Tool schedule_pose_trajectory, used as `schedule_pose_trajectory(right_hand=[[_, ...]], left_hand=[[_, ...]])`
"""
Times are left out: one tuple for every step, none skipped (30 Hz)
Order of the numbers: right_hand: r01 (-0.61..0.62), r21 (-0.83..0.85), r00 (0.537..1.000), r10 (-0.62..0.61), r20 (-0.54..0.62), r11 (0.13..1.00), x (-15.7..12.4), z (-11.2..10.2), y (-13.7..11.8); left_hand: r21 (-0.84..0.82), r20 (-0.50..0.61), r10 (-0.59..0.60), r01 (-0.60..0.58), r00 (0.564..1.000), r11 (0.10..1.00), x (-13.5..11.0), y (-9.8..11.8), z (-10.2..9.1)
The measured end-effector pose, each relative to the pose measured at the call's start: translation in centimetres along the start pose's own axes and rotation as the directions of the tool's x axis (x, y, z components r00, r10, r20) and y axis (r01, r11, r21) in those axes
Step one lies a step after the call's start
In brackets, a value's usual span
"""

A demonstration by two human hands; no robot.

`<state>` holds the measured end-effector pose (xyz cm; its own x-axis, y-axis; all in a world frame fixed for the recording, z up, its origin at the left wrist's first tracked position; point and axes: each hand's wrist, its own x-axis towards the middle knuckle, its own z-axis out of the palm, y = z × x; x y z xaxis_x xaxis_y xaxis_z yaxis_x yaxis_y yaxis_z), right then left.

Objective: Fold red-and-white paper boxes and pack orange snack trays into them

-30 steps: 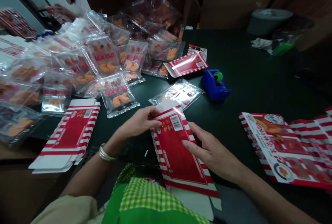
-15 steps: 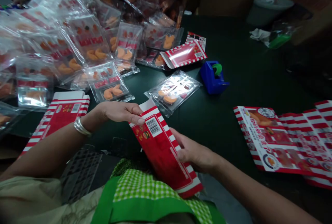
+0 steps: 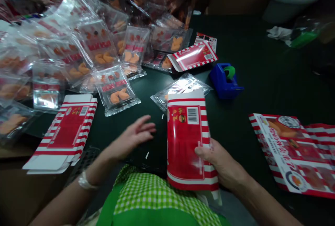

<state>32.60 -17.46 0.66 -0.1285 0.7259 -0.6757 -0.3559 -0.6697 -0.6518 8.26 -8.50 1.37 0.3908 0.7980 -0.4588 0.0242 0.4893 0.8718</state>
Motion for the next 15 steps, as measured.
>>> schedule_pose_trajectory(right_hand=[[0.018, 0.004, 1.000, -0.018, -0.017, 1.000, 0.0, -0.2, 0.1], [0.034, 0.007, 0.999, -0.034, -0.021, 0.999, 0.1, -0.2, 0.2], [0.050, 0.005, 0.999, -0.050, -0.022, 0.999, 0.2, -0.1, 0.4], [0.069, 0.003, 0.997, -0.068, -0.021, 0.998, 0.2, 0.1, 0.7], [0.089, 0.004, 0.996, -0.089, -0.020, 0.996, 0.2, 0.2, 0.9], [0.104, 0.008, 0.994, -0.104, -0.015, 0.995, 0.2, 0.4, 1.1], [0.117, 0.018, 0.993, -0.117, -0.004, 0.993, 0.1, 0.4, 1.3], [0.129, 0.027, 0.992, -0.129, 0.008, 0.991, 0.1, 0.4, 1.3], [0.141, 0.034, 0.990, -0.142, 0.019, 0.989, 0.0, 0.3, 1.3], [0.162, 0.034, 0.986, -0.163, 0.023, 0.986, -0.1, 0.1, 1.3], [0.192, 0.025, 0.981, -0.192, 0.017, 0.981, -0.1, -0.1, 1.2], [0.231, 0.004, 0.973, -0.231, 0.002, 0.973, -0.2, -0.3, 1.1], [0.269, -0.022, 0.963, -0.269, -0.015, 0.963, -0.2, -0.4, 1.1], [0.303, -0.043, 0.952, -0.305, -0.030, 0.952, -0.1, -0.4, 1.1], [0.334, -0.051, 0.941, -0.336, -0.037, 0.941, -0.1, -0.3, 1.3]], left_hand=[[-0.084, 0.087, -0.056, 0.064, 0.995, 0.994, -0.2, -1.1, 1.5], [-0.155, 0.146, -0.046, 0.069, 0.988, 0.986, -0.2, -1.9, 2.9], [-0.206, 0.170, -0.009, 0.044, 0.985, 0.978, 0.0, -2.4, 4.2], [-0.225, 0.161, 0.036, 0.001, 0.986, 0.974, 0.3, -2.7, 5.2], [-0.210, 0.127, 0.075, -0.047, 0.989, 0.977, 0.6, -2.8, 5.9], [-0.168, 0.083, 0.102, -0.087, 0.991, 0.982, 0.9, -2.8, 6.4], [-0.111, 0.042, 0.115, -0.110, 0.992, 0.988, 1.1, -2.7, 6.6], [-0.053, 0.009, 0.122, -0.121, 0.993, 0.991, 1.1, -2.7, 6.6], [-0.008, -0.014, 0.130, -0.130, 0.991, 0.991, 1.1, -2.8, 6.5], [0.023, -0.019, 0.137, -0.137, 0.990, 0.990, 0.9, -2.9, 6.4], [0.044, -0.015, 0.144, -0.143, 0.989, 0.989, 0.6, -3.1, 6.2], [0.066, -0.005, 0.154, -0.153, 0.988, 0.986, 0.3, -3.2, 6.0], [0.091, 0.010, 0.167, -0.167, 0.986, 0.982, -0.1, -3.3, 5.8], [0.122, 0.033, 0.180, -0.182, 0.983, 0.976, -0.4, -3.3, 5.6], [0.154, 0.062, 0.185, -0.192, 0.981, 0.969, -0.7, -3.2, 5.3]])
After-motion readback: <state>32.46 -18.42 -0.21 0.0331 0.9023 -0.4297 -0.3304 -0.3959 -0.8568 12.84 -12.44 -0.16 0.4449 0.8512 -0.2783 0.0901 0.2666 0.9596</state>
